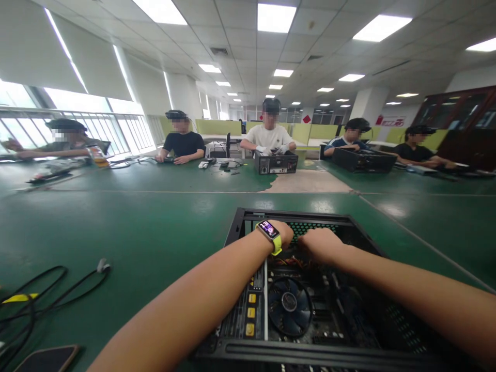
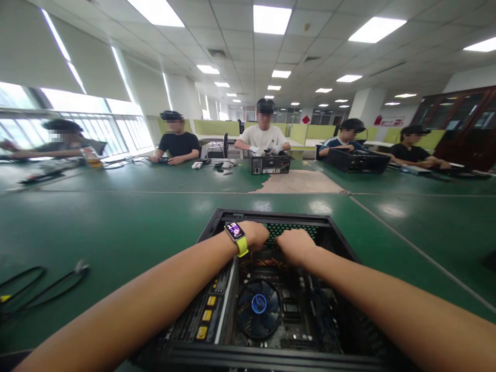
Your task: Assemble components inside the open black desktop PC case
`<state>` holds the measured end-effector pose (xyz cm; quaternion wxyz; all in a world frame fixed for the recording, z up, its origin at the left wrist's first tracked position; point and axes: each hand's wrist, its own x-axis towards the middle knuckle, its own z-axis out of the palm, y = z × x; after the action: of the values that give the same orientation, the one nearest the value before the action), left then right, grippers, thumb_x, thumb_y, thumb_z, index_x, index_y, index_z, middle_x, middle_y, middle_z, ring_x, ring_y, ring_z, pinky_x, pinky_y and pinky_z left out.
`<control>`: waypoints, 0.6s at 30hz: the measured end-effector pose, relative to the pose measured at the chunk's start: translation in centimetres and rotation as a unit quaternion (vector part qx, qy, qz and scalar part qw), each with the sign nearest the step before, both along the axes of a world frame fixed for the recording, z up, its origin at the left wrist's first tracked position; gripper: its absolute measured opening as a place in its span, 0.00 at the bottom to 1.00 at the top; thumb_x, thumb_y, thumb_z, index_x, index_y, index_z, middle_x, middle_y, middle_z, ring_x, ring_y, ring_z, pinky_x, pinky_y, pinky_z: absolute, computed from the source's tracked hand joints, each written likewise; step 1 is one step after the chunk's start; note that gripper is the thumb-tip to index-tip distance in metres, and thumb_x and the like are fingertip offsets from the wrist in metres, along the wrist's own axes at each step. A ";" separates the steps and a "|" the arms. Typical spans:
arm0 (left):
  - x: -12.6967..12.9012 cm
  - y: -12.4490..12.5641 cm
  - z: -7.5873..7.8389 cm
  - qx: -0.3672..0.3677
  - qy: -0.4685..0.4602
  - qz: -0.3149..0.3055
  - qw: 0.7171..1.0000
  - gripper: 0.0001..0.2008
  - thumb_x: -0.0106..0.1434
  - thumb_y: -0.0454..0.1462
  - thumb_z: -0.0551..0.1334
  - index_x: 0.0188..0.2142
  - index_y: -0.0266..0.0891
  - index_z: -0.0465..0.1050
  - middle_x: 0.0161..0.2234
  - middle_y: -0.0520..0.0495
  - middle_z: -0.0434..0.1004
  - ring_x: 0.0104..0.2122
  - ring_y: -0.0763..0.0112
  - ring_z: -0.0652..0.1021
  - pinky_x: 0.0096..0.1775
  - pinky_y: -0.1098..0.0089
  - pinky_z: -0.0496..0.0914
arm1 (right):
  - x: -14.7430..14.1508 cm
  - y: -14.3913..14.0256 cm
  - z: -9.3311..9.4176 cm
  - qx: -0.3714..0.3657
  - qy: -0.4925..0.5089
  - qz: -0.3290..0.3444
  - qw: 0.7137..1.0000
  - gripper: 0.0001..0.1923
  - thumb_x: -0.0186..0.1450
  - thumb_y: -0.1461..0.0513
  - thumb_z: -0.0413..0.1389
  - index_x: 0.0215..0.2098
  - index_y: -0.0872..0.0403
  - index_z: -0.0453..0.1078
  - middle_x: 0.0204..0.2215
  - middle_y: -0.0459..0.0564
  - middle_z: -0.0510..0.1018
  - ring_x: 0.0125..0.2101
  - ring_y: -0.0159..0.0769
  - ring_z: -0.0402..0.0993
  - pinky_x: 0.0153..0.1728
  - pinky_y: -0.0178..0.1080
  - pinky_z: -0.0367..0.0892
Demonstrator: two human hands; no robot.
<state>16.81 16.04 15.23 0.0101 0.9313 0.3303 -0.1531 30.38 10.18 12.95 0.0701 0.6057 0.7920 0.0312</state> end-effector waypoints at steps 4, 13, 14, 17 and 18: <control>-0.2 -0.6 1.1 -0.013 0.011 -0.015 1.000 0.13 0.52 0.31 0.63 0.38 0.33 0.77 0.41 0.32 0.78 0.43 0.53 0.78 0.43 0.63 0.72 | 1.1 -2.4 0.8 0.044 0.052 -0.103 0.992 0.17 0.64 0.58 0.43 0.32 0.56 0.71 0.31 0.60 0.76 0.33 0.46 0.74 0.33 0.42 0.63; -0.5 -2.0 1.6 -0.113 -0.022 -0.046 0.992 0.19 0.63 0.47 0.56 0.50 0.43 0.68 0.33 0.49 0.81 0.25 0.72 0.79 0.29 0.75 0.72 | 1.7 -2.0 -1.4 -0.073 0.259 -0.020 0.963 0.10 0.54 0.66 0.55 0.35 0.55 0.63 0.31 0.44 0.75 0.31 0.28 0.70 0.28 0.28 0.62; -0.5 -2.1 1.6 -0.104 -0.019 -0.045 0.993 0.17 0.61 0.46 0.59 0.46 0.43 0.72 0.33 0.49 0.81 0.27 0.71 0.79 0.30 0.74 0.72 | 1.7 -1.8 -1.8 -0.086 0.263 -0.013 0.961 0.10 0.55 0.65 0.55 0.36 0.56 0.63 0.32 0.45 0.76 0.30 0.28 0.70 0.28 0.28 0.62; -0.2 -2.0 1.5 -0.051 -0.008 -0.043 0.998 0.15 0.52 0.46 0.66 0.36 0.41 0.77 0.36 0.42 0.80 0.36 0.59 0.79 0.37 0.65 0.73 | 1.9 -1.7 -2.5 -0.099 0.239 -0.001 0.966 0.13 0.54 0.64 0.55 0.39 0.55 0.65 0.32 0.46 0.76 0.31 0.30 0.71 0.28 0.30 0.62; -0.1 -2.0 1.3 -0.034 0.002 -0.040 0.999 0.16 0.48 0.46 0.69 0.34 0.39 0.78 0.36 0.40 0.80 0.38 0.55 0.79 0.39 0.63 0.73 | 2.0 -1.8 -2.6 -0.097 0.217 -0.001 0.971 0.13 0.54 0.63 0.56 0.38 0.54 0.67 0.32 0.46 0.76 0.31 0.32 0.72 0.28 0.31 0.62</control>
<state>16.73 14.04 16.49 0.0353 0.9427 0.2873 -0.1660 32.39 8.42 10.39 -0.0451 0.5892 0.7867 -0.1785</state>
